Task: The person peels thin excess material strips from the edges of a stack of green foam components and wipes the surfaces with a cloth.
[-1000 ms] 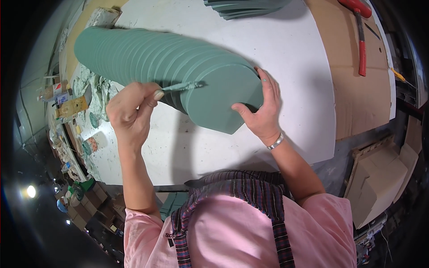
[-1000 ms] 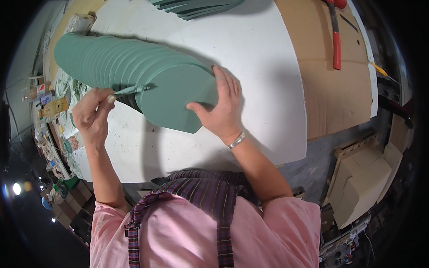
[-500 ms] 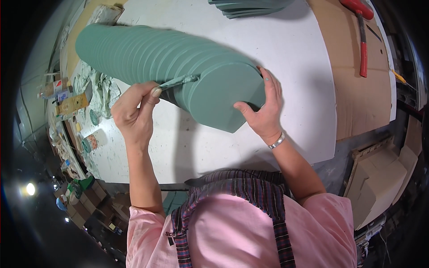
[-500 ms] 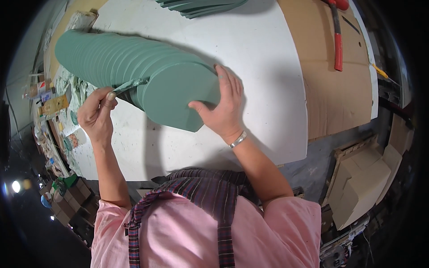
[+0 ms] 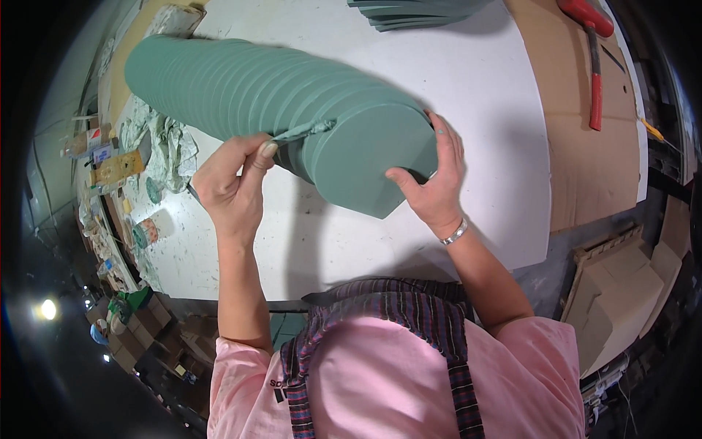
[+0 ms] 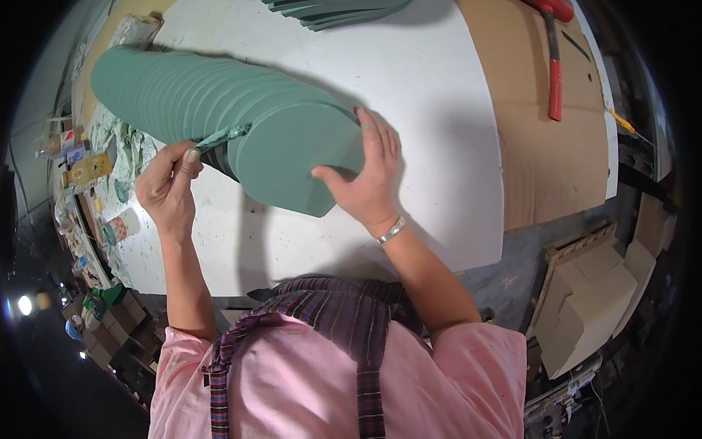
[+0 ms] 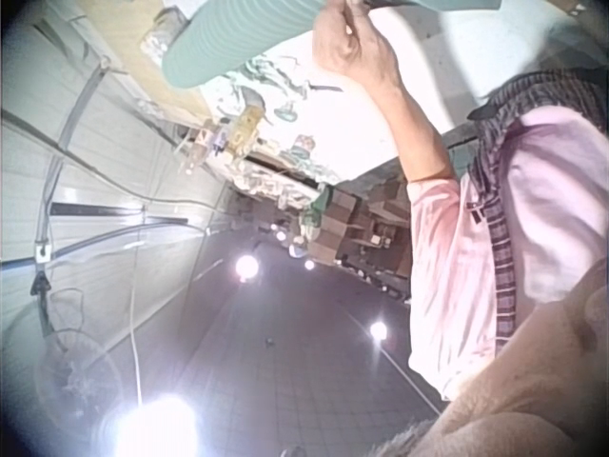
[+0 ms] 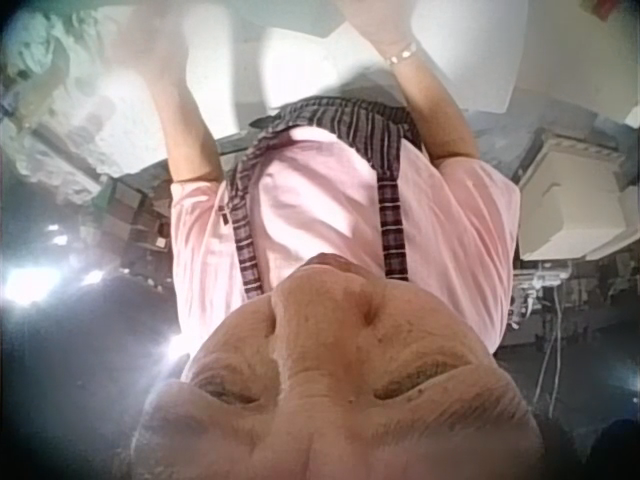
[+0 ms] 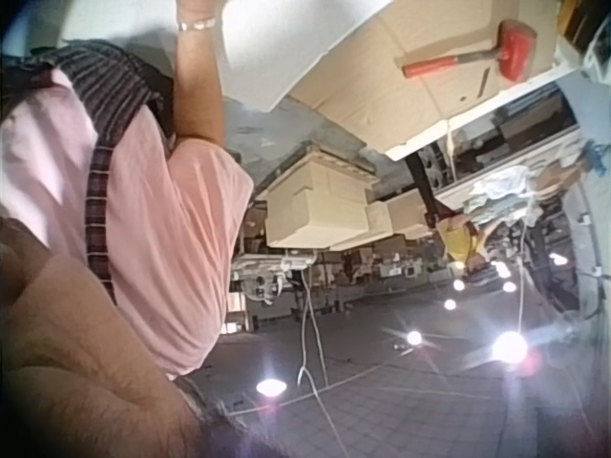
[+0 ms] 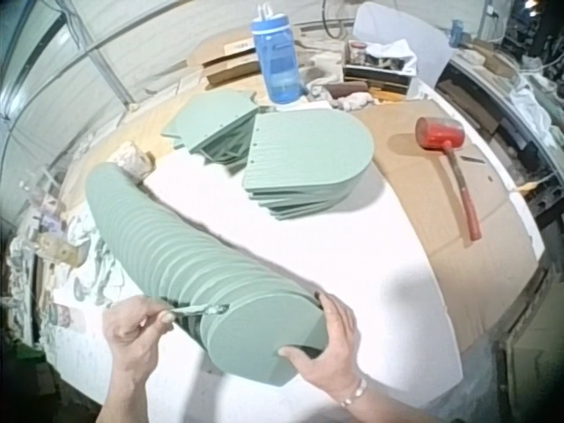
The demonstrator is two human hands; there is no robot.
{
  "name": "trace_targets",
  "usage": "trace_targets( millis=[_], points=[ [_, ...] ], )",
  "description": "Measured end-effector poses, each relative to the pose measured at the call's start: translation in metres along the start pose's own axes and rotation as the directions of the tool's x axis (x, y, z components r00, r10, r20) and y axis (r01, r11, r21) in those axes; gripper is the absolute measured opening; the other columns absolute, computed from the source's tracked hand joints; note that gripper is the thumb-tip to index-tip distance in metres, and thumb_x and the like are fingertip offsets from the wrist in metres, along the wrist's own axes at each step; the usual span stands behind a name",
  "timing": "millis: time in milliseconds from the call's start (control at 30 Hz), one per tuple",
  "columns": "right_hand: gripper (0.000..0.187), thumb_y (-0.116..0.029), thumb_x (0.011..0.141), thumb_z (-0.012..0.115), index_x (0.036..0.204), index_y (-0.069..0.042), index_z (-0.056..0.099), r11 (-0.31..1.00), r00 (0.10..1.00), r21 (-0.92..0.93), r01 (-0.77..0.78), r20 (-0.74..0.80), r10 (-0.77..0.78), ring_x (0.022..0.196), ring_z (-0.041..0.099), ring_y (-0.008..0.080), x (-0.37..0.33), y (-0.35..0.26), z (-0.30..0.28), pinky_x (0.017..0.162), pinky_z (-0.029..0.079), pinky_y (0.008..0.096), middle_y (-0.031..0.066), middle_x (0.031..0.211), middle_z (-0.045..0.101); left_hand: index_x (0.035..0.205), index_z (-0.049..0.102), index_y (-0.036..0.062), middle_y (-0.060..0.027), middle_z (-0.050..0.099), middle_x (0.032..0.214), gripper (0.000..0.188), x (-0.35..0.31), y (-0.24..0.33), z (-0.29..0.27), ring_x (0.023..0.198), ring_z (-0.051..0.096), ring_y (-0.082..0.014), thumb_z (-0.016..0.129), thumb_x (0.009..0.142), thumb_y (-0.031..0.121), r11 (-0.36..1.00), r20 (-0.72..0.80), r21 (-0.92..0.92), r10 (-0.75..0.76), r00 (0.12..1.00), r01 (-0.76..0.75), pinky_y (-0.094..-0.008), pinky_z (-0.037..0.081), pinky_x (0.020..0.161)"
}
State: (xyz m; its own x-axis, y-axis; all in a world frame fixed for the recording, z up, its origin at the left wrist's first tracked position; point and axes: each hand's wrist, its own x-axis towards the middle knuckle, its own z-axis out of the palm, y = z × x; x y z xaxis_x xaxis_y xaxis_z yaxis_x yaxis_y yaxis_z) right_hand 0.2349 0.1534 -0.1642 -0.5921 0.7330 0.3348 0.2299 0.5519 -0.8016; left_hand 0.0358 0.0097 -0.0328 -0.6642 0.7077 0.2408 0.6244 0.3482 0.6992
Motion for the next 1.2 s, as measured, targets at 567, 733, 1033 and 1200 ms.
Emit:
trace_targets(
  millis=[567,733,1033,1200],
  points=[
    [0.094,-0.045,0.066,0.085,0.136,0.006,0.046,1.000,1.000,-0.008,-0.003,0.012,0.003,0.120,0.052,0.0373,0.000,0.001,-0.001,0.103,0.040,0.0468,0.0222,0.131,0.055,0.087,0.068,-0.0046,-0.0049,0.060,0.065,0.003,-0.010,0.000,-0.004,0.057,0.054,-0.0097,0.070,0.086,-0.004,0.982,0.002,0.124,0.143,0.990,-0.142,-0.0211,0.043,0.054],
    [0.095,-0.046,0.066,0.085,0.136,0.006,0.046,1.000,1.000,-0.002,-0.001,0.014,0.001,0.120,0.052,0.0371,0.000,0.000,0.000,0.103,0.040,0.0466,0.0221,0.131,0.055,0.088,0.069,-0.0041,-0.0069,0.060,0.065,0.005,-0.013,-0.002,0.001,0.055,0.052,-0.0119,0.071,0.083,-0.006,0.933,-0.022,0.244,0.279,0.960,-0.265,-0.0233,0.039,0.051],
    [0.092,-0.038,0.065,0.086,0.136,0.005,0.047,1.000,1.000,0.018,-0.024,0.019,0.023,0.120,0.051,0.0371,-0.001,0.000,0.001,0.102,0.040,0.0470,0.0216,0.131,0.055,0.089,0.067,-0.0046,-0.0087,0.059,0.067,0.011,-0.023,0.004,0.003,0.055,0.048,-0.0132,0.071,0.081,-0.010,0.917,-0.124,0.266,0.339,0.933,-0.298,-0.0254,0.034,0.048],
    [0.092,-0.035,0.064,0.087,0.136,0.004,0.046,0.999,0.999,0.026,-0.025,0.022,0.024,0.119,0.051,0.0370,-0.001,0.000,0.001,0.102,0.041,0.0467,0.0209,0.130,0.055,0.093,0.064,-0.0045,-0.0079,0.063,0.070,0.007,-0.026,-0.008,-0.004,0.059,0.055,-0.0115,0.067,0.087,-0.007,0.936,-0.144,0.254,0.284,0.948,-0.242,-0.0214,0.040,0.053]
  ],
)
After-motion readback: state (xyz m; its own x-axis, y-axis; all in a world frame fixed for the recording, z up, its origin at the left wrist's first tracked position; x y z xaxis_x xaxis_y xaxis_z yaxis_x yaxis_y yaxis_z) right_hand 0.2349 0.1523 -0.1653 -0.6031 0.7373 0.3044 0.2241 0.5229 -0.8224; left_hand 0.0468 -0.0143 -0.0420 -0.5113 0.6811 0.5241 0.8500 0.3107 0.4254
